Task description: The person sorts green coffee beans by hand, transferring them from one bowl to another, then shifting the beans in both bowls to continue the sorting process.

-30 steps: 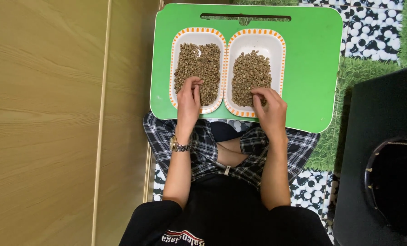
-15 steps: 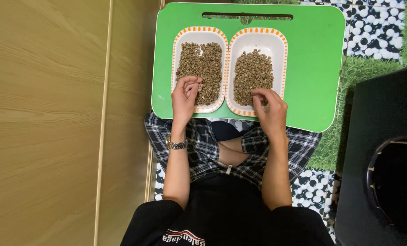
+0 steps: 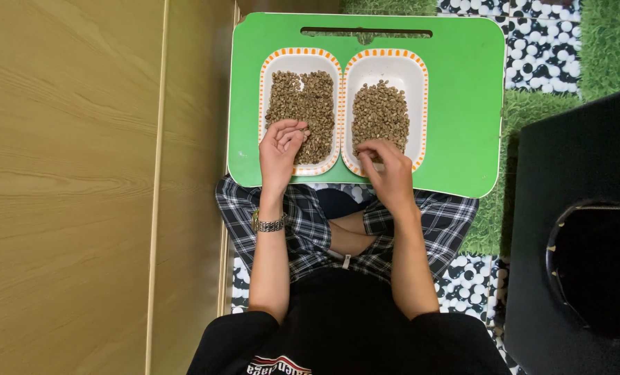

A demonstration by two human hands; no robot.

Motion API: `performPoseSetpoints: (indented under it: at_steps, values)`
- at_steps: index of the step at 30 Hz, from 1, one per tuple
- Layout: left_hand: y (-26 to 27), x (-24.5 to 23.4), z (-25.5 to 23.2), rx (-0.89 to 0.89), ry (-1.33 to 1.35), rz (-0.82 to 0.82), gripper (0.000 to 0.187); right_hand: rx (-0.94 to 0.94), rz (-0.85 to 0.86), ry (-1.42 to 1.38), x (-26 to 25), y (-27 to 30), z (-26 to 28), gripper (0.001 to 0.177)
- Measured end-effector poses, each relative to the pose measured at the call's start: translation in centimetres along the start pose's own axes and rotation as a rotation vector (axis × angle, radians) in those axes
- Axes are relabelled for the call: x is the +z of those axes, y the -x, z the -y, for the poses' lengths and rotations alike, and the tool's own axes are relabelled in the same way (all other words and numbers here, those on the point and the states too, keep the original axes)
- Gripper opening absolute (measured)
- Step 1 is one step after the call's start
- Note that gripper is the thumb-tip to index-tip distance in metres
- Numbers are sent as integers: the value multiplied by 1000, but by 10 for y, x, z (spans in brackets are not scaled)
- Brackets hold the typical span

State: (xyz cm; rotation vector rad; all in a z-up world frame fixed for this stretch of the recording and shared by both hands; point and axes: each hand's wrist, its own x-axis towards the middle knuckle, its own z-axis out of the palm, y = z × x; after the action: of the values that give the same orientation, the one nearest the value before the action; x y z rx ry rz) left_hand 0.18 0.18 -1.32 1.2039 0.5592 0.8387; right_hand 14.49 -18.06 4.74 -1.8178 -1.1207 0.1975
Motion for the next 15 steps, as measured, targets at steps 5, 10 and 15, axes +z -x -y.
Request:
performPoseSetpoints:
  at_steps: [5, 10, 15]
  values:
    - [0, -3, -2, -5, 48, -2, 26, 4, 12, 18, -1, -2, 17, 14]
    - [0, -9, -2, -9, 80, -27, 26, 3, 17, 28, 3, 0, 16, 14]
    - [4, 3, -2, -11, 99, -57, 24, -16, 8, -19, 17, 5, -8, 19]
